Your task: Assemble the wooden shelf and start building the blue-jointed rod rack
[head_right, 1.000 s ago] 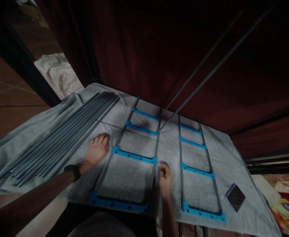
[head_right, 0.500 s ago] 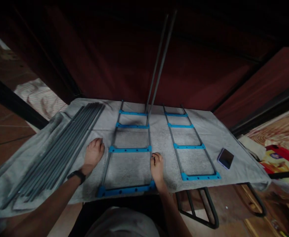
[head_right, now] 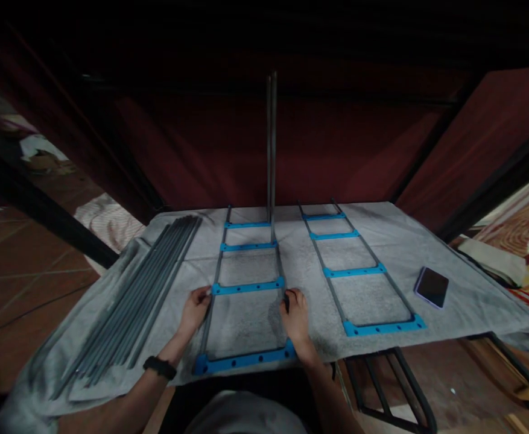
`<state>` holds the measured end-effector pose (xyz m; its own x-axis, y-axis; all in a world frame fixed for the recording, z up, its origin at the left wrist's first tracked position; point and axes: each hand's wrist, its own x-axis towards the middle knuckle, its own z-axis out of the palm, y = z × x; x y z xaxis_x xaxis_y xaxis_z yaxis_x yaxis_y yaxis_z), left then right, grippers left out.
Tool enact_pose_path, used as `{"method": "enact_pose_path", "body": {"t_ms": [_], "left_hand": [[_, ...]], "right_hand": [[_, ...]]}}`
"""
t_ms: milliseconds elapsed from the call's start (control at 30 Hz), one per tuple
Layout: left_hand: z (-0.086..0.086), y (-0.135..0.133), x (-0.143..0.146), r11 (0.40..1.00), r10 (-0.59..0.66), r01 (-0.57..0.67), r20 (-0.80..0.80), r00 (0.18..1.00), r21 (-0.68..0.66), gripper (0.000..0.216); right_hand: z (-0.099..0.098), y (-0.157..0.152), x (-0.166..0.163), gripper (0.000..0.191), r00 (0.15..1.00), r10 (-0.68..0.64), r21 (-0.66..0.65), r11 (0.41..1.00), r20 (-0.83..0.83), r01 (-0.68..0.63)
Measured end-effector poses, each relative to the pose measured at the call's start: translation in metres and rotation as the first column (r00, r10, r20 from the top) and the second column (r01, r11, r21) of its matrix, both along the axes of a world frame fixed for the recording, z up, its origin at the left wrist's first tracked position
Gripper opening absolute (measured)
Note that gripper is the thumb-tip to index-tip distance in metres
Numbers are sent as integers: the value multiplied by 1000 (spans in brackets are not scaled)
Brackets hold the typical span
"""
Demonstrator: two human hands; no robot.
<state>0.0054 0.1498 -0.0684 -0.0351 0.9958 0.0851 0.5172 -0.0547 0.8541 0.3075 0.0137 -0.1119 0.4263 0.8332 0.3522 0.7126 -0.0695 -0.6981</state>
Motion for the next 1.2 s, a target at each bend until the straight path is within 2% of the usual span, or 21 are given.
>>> {"method": "enact_pose_path", "body": {"t_ms": [67, 133, 367, 567, 667, 767, 967, 1100, 1200], "left_hand": [[1, -5, 6, 990, 64, -49, 108, 992, -130, 22], [2, -7, 11, 977, 97, -59, 180, 979, -204, 21], [10, -6, 26, 927, 234, -120, 302, 924, -354, 17], [32, -11, 34, 875, 309, -56, 467, 828, -481, 18], [53, -12, 29, 873, 312, -14, 536, 785, -488, 24], [81, -12, 13, 888, 312, -7, 592, 743, -459, 28], [141, -23, -35, 917, 301, 7, 704, 643, -399, 30], [174, -40, -63, 930, 290, -19, 702, 650, -367, 35], [196, -50, -78, 952, 232, -22, 669, 707, -307, 39]], "right_hand": [[-1, 0, 1, 32, 1000, 6, 4, 1000, 1, -6], [-2, -1, 2, 32, 1000, 6, 8, 1000, 5, -6], [-6, 0, 1, 32, 1000, 0, 62, 998, -8, 0], [-9, 7, 7, 29, 995, 28, 104, 994, -96, -18], [-3, 13, 3, 28, 987, 39, 126, 992, -159, -19], [5, 17, -14, 28, 979, 47, 145, 989, -197, -19], [8, 19, -80, 26, 945, 147, 148, 983, -291, -107], [9, 18, -128, 27, 922, 211, 95, 977, -324, -190], [18, 19, -160, 32, 911, 260, -6, 961, -322, -276]]}}
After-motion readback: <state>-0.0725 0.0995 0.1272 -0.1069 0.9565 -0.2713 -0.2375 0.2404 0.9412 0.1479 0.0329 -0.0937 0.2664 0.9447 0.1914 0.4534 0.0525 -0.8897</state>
